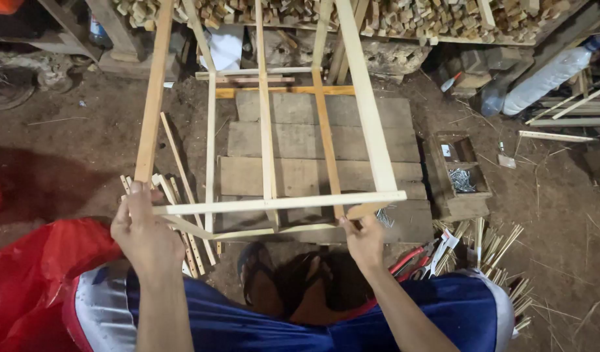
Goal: The person sits on the ground assembling a wooden frame, positioning thin wooden slats across the frame and hammering nails to fasten them, taking nails from a small box and picking up additional slats from a pile beside them.
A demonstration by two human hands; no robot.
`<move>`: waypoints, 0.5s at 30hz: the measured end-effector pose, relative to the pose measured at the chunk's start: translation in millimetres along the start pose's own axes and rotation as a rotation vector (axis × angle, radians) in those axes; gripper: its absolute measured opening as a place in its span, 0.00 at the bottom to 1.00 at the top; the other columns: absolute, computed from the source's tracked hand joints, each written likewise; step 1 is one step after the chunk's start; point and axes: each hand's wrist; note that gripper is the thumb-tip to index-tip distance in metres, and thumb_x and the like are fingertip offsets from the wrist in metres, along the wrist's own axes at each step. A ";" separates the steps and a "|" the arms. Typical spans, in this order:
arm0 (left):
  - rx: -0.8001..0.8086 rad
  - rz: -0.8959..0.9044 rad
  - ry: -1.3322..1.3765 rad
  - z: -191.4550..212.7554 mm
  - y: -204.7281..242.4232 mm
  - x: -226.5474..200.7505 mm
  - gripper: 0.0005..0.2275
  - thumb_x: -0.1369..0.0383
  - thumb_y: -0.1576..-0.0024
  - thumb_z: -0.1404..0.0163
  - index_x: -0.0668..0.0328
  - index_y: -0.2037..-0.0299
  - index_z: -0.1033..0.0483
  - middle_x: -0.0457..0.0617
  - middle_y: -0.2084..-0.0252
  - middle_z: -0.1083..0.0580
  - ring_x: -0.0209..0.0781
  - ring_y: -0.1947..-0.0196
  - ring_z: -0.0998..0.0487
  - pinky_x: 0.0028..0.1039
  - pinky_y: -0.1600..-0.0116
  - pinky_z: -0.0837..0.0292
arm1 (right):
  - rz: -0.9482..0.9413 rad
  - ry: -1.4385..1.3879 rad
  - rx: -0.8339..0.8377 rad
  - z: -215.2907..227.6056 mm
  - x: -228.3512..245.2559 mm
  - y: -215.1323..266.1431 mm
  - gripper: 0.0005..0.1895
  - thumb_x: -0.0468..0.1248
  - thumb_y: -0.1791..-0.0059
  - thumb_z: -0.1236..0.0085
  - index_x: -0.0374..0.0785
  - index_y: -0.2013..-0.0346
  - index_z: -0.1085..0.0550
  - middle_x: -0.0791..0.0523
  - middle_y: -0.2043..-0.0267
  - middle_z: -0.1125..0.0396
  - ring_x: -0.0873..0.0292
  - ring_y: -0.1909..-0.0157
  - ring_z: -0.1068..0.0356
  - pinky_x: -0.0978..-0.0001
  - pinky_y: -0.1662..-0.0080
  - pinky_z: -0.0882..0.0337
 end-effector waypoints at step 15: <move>0.199 0.114 0.076 -55.6 70.9 38.4 0.13 0.64 0.36 0.47 0.59 0.73 0.26 0.45 0.79 0.29 0.25 0.86 0.33 0.11 0.82 0.38 | 0.143 -0.289 -0.214 56.1 -70.5 -45.7 0.18 0.20 0.55 0.38 0.32 0.52 0.27 0.46 0.52 0.26 0.48 0.44 0.28 0.57 0.47 0.25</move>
Point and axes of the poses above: each hand's wrist, its own y-axis away from the middle knuckle, its own z-axis out of the back of the hand, x = y × z
